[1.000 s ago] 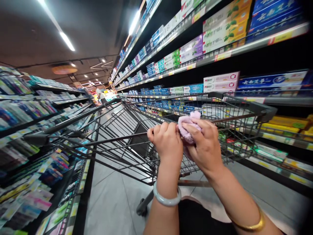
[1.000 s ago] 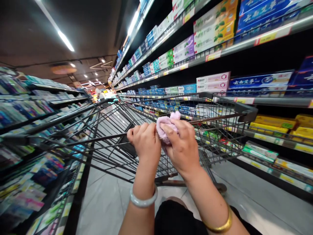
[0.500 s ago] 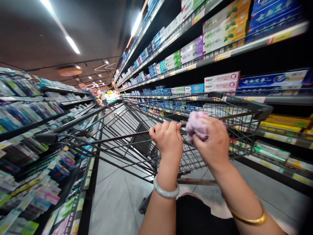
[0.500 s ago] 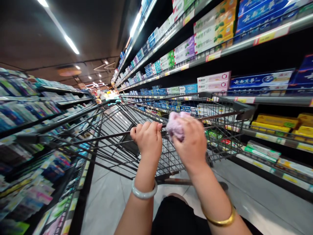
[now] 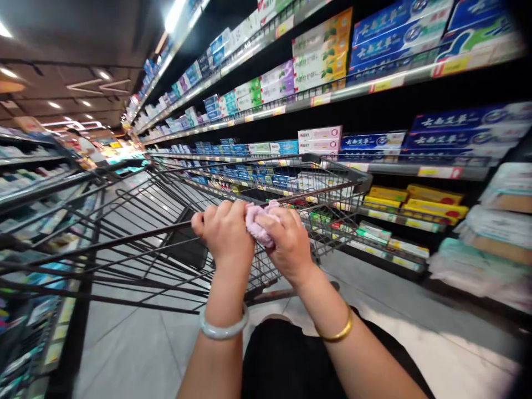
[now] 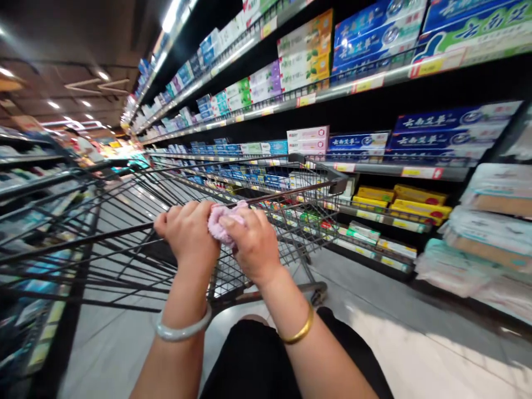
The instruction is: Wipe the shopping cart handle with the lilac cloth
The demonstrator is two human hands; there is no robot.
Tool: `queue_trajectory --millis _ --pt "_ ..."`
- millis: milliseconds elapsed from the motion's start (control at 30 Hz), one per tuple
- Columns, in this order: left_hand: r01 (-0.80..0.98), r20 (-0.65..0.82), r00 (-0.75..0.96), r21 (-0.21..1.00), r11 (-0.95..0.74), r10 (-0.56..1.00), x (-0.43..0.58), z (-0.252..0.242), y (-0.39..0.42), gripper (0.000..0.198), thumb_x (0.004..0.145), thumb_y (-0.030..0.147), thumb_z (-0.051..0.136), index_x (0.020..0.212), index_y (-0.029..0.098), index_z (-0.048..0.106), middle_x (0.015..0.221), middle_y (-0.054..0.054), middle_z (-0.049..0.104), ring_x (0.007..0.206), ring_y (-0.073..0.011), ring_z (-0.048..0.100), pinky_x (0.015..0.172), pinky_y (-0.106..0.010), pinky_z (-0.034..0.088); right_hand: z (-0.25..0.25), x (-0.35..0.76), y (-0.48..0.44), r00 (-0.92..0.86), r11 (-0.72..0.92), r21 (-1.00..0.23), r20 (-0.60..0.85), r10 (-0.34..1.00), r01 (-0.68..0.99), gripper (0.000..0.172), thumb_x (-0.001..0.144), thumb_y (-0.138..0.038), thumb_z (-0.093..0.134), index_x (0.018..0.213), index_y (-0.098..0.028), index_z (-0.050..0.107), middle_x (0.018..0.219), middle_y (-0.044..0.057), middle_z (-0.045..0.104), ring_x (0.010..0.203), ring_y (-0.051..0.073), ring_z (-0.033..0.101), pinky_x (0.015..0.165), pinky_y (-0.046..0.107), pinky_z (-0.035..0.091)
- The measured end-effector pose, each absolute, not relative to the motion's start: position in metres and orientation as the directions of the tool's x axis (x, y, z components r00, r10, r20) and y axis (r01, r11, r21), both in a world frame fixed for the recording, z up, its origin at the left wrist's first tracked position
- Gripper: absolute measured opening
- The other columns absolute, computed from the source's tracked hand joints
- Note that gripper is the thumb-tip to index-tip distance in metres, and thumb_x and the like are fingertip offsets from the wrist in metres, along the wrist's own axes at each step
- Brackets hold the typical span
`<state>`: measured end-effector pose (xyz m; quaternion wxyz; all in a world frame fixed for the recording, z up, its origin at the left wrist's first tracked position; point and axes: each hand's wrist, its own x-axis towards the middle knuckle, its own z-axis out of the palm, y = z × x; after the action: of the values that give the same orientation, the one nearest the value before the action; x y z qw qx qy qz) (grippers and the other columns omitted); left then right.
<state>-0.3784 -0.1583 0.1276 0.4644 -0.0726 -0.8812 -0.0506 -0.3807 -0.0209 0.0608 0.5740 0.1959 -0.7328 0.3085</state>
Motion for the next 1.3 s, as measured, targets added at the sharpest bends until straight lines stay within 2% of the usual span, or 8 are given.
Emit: queue_trajectory --millis 233,467,633,700,867,1000,1067,1300 --pt "0.197 0.812 -0.580 0.069 0.978 0.060 -0.376 0.132 -0.154 0.036 0.102 0.043 0.042 0.082 0.027 0.066 0.085 -0.006 0.067 0.092 -0.0278 0.048 0.096 -0.047 0.024 0.050 -0.394 0.022 -0.153 0.675 -0.550 0.818 0.555 -0.492 0.047 0.075 -0.005 0.056 0.116 -0.027 0.063 0.112 0.007 0.062 0.110 0.027 0.060 0.099 0.051 0.051" --pt "0.206 0.824 -0.563 0.059 0.977 0.070 -0.376 0.131 -0.155 0.035 0.102 0.043 0.042 0.083 0.026 0.066 0.085 -0.006 0.067 0.093 -0.0276 0.048 0.096 -0.047 0.023 0.055 -0.385 -0.001 -0.274 0.723 -0.261 0.956 0.102 -0.639 0.042 0.081 -0.011 0.063 0.118 -0.031 0.066 0.116 0.006 0.064 0.111 0.025 0.060 0.096 0.043 0.053" --pt "0.200 0.813 -0.579 0.059 0.978 0.069 -0.377 0.131 -0.154 0.038 0.102 0.043 0.041 0.081 0.025 0.066 0.084 -0.006 0.067 0.091 -0.0274 0.047 0.094 -0.047 0.024 0.047 -0.396 0.028 -0.209 0.548 -0.676 0.703 0.680 -0.492 0.046 0.074 -0.010 0.055 0.116 -0.025 0.064 0.109 0.004 0.063 0.103 0.023 0.061 0.098 0.048 0.051" --pt "0.203 0.817 -0.573 0.064 0.977 0.066 -0.378 0.130 -0.154 0.037 0.102 0.043 0.042 0.081 0.025 0.066 0.084 -0.006 0.067 0.091 -0.0275 0.046 0.094 -0.047 0.024 0.046 -0.391 0.018 -0.244 0.582 -0.629 0.759 0.604 -0.516 0.048 0.074 -0.010 0.056 0.119 -0.026 0.063 0.111 0.005 0.063 0.106 0.025 0.061 0.098 0.048 0.051" --pt "0.211 0.835 -0.546 0.056 0.976 0.071 -0.379 0.129 -0.154 0.035 0.102 0.043 0.044 0.081 0.025 0.066 0.084 -0.006 0.067 0.092 -0.0277 0.048 0.097 -0.048 0.024 0.048 -0.378 0.003 -0.323 0.686 -0.256 0.946 0.032 -0.681 0.049 0.076 -0.009 0.062 0.120 -0.031 0.065 0.115 0.006 0.065 0.109 0.025 0.061 0.094 0.044 0.053" --pt "0.218 0.829 -0.555 0.062 0.974 0.071 -0.378 0.129 -0.153 0.037 0.102 0.043 0.042 0.081 0.025 0.065 0.084 -0.005 0.066 0.091 -0.0273 0.047 0.095 -0.047 0.024 0.042 -0.389 0.039 -0.268 0.619 -0.578 0.808 0.525 -0.532 0.046 0.073 -0.011 0.057 0.116 -0.025 0.065 0.109 0.005 0.064 0.103 0.024 0.061 0.097 0.047 0.051" --pt "0.229 0.830 -0.554 0.081 0.970 0.061 -0.378 0.129 -0.152 0.037 0.102 0.043 0.043 0.080 0.025 0.065 0.084 -0.006 0.066 0.091 -0.0272 0.047 0.095 -0.047 0.024 0.040 -0.391 0.040 -0.255 0.577 -0.653 0.741 0.621 -0.491 0.047 0.072 -0.011 0.056 0.116 -0.024 0.064 0.109 0.005 0.063 0.102 0.024 0.060 0.098 0.048 0.050" --pt "0.262 0.848 -0.527 0.094 0.961 0.060 -0.380 0.128 -0.154 0.036 0.101 0.044 0.045 0.077 0.025 0.065 0.082 -0.006 0.065 0.090 -0.0273 0.046 0.097 -0.049 0.023 0.047 -0.374 -0.014 -0.320 0.656 -0.213 0.946 -0.045 -0.724 0.052 0.077 -0.008 0.062 0.124 -0.030 0.060 0.118 0.008 0.064 0.114 0.026 0.060 0.095 0.045 0.053"
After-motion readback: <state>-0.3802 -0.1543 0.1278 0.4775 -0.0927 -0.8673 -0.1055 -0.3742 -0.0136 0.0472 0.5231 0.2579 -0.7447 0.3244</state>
